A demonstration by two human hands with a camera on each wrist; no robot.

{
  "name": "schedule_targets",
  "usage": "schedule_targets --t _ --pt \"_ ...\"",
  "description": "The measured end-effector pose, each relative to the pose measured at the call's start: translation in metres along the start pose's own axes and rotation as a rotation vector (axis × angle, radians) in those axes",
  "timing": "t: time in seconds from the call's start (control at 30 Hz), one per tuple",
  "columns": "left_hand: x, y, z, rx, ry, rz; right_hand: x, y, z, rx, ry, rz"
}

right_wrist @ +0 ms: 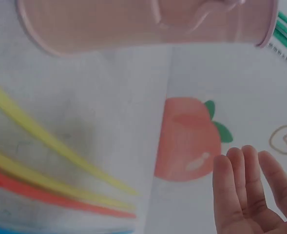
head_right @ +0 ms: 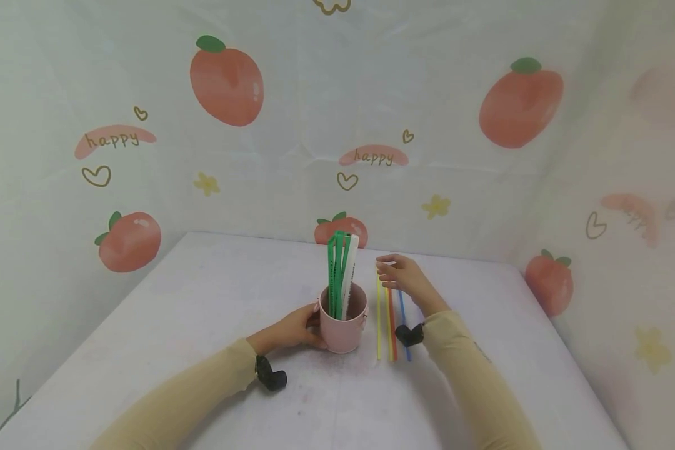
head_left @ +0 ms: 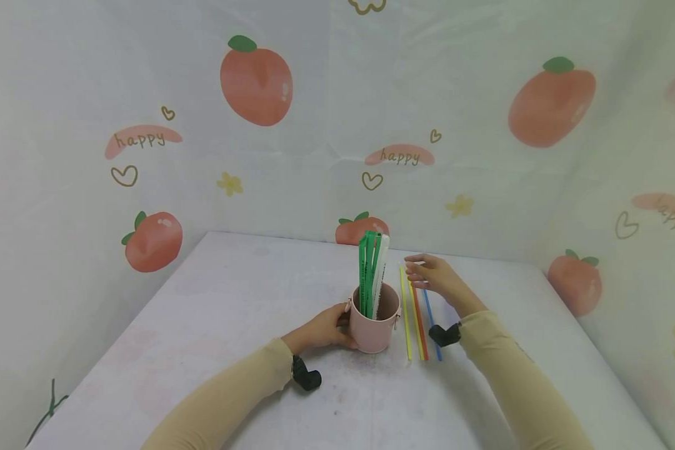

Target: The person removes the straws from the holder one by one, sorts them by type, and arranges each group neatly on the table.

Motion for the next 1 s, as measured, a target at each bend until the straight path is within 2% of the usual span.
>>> schedule_targets --t 0.13,0.33,0.73,1.0 --pt "0.0 0.0 0.0 0.0 -0.002 0.005 -0.004 0.007 -0.007 0.039 0.021 0.103" --pt "0.002 0.001 0.0 0.009 -0.002 0.003 -0.008 0.012 -0.018 0.003 0.015 0.195" --pt "0.003 0.002 -0.001 -0.001 -0.001 -0.001 -0.006 0.007 -0.041 0.0 -0.07 0.296" --pt "0.001 0.001 -0.001 -0.015 0.006 -0.015 -0.005 0.0 -0.057 0.004 -0.113 0.309"
Point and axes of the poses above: each hand's wrist, its own x-axis towards the middle knuckle, its own z-axis out of the back of the hand, y = z × x, the point moved 1 cm from there along x, towards the middle knuckle, and after that the axes turned 10 degrees about y, right-handed, at the moved point
